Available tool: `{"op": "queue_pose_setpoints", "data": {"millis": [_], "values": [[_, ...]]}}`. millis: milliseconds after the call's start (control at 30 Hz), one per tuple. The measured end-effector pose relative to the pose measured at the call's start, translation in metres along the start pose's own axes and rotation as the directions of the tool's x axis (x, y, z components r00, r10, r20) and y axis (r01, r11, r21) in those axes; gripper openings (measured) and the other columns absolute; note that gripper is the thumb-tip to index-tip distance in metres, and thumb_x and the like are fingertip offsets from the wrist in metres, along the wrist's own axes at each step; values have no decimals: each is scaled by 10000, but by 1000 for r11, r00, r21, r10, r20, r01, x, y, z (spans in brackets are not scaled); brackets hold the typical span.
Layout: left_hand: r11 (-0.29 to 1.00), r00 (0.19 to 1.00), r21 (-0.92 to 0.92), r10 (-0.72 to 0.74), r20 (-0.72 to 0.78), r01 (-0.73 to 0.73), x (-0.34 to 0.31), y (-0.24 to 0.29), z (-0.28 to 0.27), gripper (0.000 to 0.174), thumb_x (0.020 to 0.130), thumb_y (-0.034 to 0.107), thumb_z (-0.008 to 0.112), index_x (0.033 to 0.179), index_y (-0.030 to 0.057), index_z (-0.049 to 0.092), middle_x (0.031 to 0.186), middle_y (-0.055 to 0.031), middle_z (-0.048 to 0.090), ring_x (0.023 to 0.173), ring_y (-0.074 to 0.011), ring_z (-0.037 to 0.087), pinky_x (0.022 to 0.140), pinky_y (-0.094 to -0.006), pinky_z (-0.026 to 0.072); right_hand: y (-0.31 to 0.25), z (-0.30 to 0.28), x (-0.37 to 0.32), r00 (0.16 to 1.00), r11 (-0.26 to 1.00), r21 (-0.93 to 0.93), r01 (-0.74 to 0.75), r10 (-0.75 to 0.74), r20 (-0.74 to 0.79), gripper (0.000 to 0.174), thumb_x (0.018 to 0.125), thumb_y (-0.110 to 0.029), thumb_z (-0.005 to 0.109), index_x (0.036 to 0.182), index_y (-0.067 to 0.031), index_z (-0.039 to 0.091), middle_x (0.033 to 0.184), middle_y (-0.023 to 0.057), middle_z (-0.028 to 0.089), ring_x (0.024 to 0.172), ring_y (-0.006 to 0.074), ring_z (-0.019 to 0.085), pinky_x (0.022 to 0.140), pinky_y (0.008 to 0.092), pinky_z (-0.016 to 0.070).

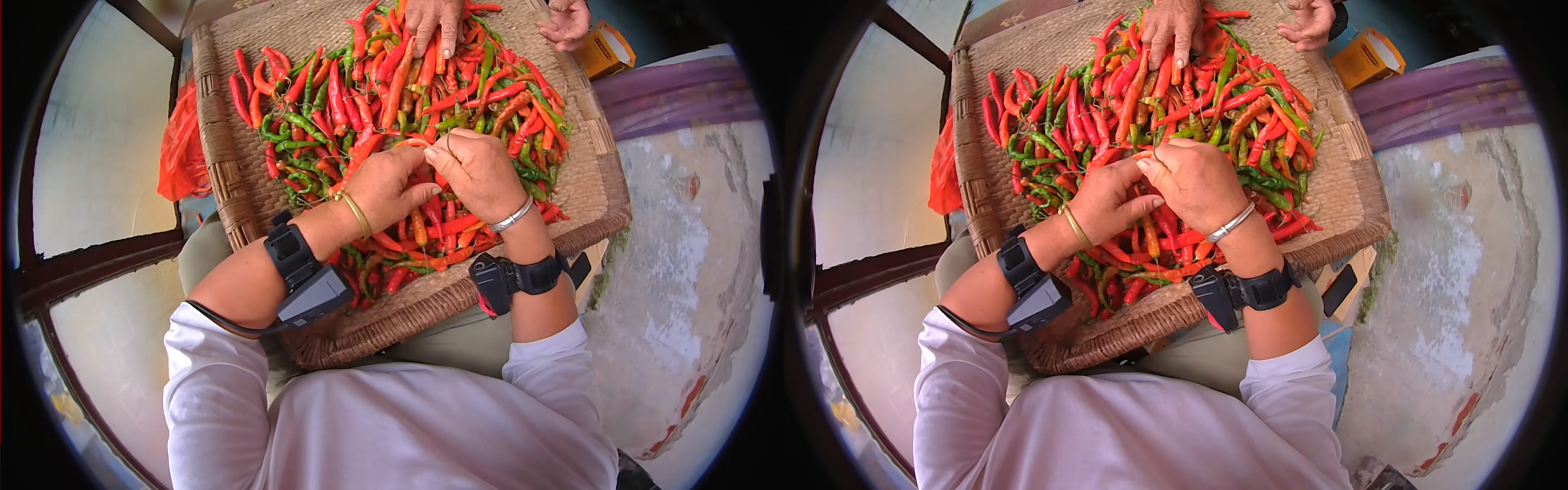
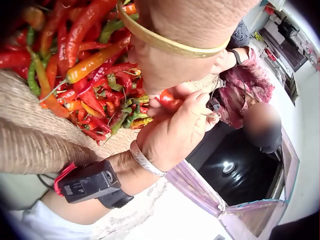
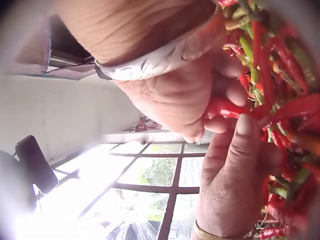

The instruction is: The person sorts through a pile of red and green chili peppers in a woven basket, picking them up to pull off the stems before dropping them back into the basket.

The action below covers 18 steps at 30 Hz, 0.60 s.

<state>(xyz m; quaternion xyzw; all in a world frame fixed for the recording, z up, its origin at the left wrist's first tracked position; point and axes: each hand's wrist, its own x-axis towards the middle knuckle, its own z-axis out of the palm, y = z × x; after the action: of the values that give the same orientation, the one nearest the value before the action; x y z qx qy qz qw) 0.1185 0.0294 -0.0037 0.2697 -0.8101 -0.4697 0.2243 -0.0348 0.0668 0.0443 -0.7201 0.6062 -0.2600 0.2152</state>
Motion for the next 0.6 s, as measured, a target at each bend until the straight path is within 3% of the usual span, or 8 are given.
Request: {"op": "queue_pose_setpoints", "data": {"millis": [100, 267, 333, 367, 433, 500, 567, 600], "values": [[983, 999, -178, -43, -16, 40, -1, -2, 3, 269, 752, 143, 632, 949, 2, 515, 711, -126, 573, 657, -257, 574, 585, -337, 449, 0, 8, 0, 1000, 996, 91, -4, 3, 10, 243, 798, -200, 545, 671, 7, 534, 646, 177, 505, 631, 341, 533, 560, 399, 420], [985, 991, -113, -126, 39, 129, 1, 7, -5, 264, 764, 188, 638, 936, 14, 538, 691, -115, 572, 599, -242, 548, 556, -325, 437, 8, 11, -2, 993, 900, 424, -96, 116, -22, 341, 863, -274, 479, 735, 24, 582, 649, 123, 549, 559, 246, 533, 527, 331, 428], [981, 989, -130, -136, 54, 142, 0, 4, -4, 268, 764, 200, 641, 938, 18, 547, 693, -113, 572, 594, -237, 542, 556, -320, 435, -4, 2, -2, 920, 685, 627, -371, 361, 150, 420, 894, -329, 428, 761, 30, 599, 663, 53, 564, 540, 144, 520, 497, 264, 432], [981, 992, -152, -109, 59, 117, 0, 4, -4, 273, 763, 205, 643, 945, 23, 553, 702, -115, 579, 605, -242, 554, 561, -317, 440, -1, 2, -3, 921, 686, 626, -371, 360, 151, 420, 894, -329, 428, 761, 30, 599, 663, 53, 564, 540, 144, 520, 497, 264, 432], [981, 995, -173, -81, 62, 91, -2, -3, 1, 277, 761, 209, 645, 952, 28, 560, 711, -117, 586, 616, -247, 565, 566, -315, 445, 7, 0, -3, 890, 520, 728, -447, 345, 299, 441, 904, -358, 400, 816, 23, 605, 679, 34, 564, 585, 61, 519, 478, 175, 385], [976, 992, -187, 93, -89, -108, -3, -10, 5, 225, 798, 205, 621, 926, 28, 569, 720, -55, 576, 632, -115, 521, 567, -270, 433, 6, 1, -2, 896, 552, 707, -441, 320, 309, 383, 892, -320, 438, 837, 23, 600, 687, 31, 567, 596, 55, 521, 492, 173, 393], [978, 996, -195, 65, -64, -76, -4, -8, 2, 219, 802, 207, 616, 914, 25, 569, 725, -58, 580, 650, -121, 536, 580, -274, 439, 5, 3, -1, 900, 584, 685, -435, 295, 321, 328, 880, -282, 476, 858, 24, 596, 695, 29, 571, 607, 50, 523, 507, 170, 401], [978, 999, -205, 35, -38, -42, -4, -5, 0, 215, 807, 210, 612, 903, 22, 569, 730, -62, 584, 668, -128, 551, 593, -279, 445, 4, 5, -2, 948, 693, 649, -314, 192, 254, 244, 852, -214, 519, 876, 18, 592, 693, 20, 568, 616, 44, 522, 527, 169, 408]]}}
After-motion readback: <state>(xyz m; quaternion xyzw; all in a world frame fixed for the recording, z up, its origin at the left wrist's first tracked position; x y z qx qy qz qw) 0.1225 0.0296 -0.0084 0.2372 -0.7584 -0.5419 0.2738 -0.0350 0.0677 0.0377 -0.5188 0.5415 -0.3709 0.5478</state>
